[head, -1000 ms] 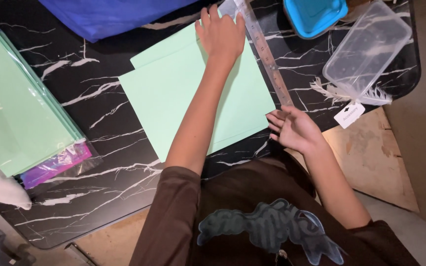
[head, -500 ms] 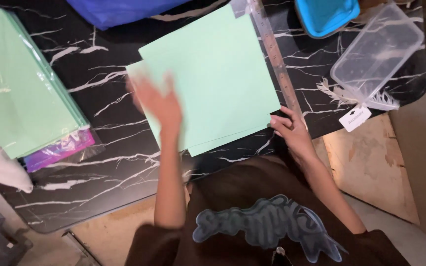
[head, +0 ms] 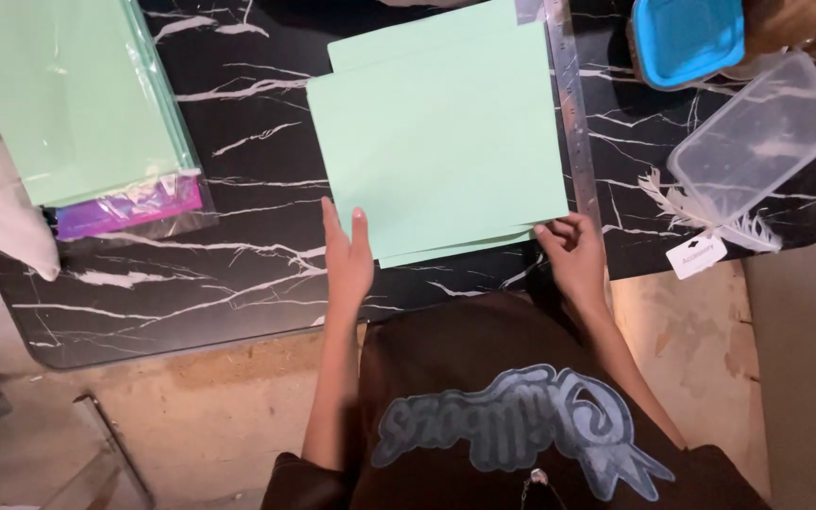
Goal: The person folds a stack of light green paper sheets in half on a black marble-patterned table. They use a clear plastic ruler to align the edges and press down on the fold to create a sharp crease. The person then separates the folded sheets and stacks them.
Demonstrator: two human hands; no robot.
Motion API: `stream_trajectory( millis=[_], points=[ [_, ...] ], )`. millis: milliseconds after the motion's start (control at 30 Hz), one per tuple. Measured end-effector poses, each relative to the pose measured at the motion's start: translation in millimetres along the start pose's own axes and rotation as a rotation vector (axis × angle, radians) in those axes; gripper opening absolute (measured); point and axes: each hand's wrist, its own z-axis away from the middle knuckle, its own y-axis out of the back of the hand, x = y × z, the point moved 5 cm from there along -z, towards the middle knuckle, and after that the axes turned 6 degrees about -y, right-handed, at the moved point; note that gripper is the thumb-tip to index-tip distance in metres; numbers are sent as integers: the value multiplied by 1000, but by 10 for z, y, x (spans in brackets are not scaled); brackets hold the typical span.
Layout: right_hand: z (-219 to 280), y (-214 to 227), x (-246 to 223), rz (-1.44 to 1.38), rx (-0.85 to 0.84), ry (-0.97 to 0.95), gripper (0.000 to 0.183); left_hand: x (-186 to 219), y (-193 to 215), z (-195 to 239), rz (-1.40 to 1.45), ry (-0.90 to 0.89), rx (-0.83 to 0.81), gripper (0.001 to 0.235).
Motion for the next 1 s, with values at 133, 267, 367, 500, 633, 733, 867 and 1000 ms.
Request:
stream_trajectory(
  millis=[133,267,367,500,633,733,867,1000],
  points=[
    [81,22,-192,68,55,-22,46,53,-47,24,11,0,-1,85],
    [35,86,-111,21,94,17,57,155,-134,-11,-203,-114,23,88],
    [-2,112,-46,-88,106,0,66,534,-270,-77,-436,-218,-62,90],
    [10,221,28,-205,148,80,68,1196,-579,-58,-697,-323,-433,108],
    [117,190,-262,105,263,133,56,1223,-997,-112,-812,-492,-596,115],
    [107,214,-381,155,346,189,48,1188,-1343,-369,-677,-697,-536,102],
    [74,289,-216,180,394,157,42,1366,-1933,-911,-749,-896,-416,87],
    [-16,224,193,179,149,-73,40,1622,-2336,-1523,-873,-873,-260,80]
  ],
)
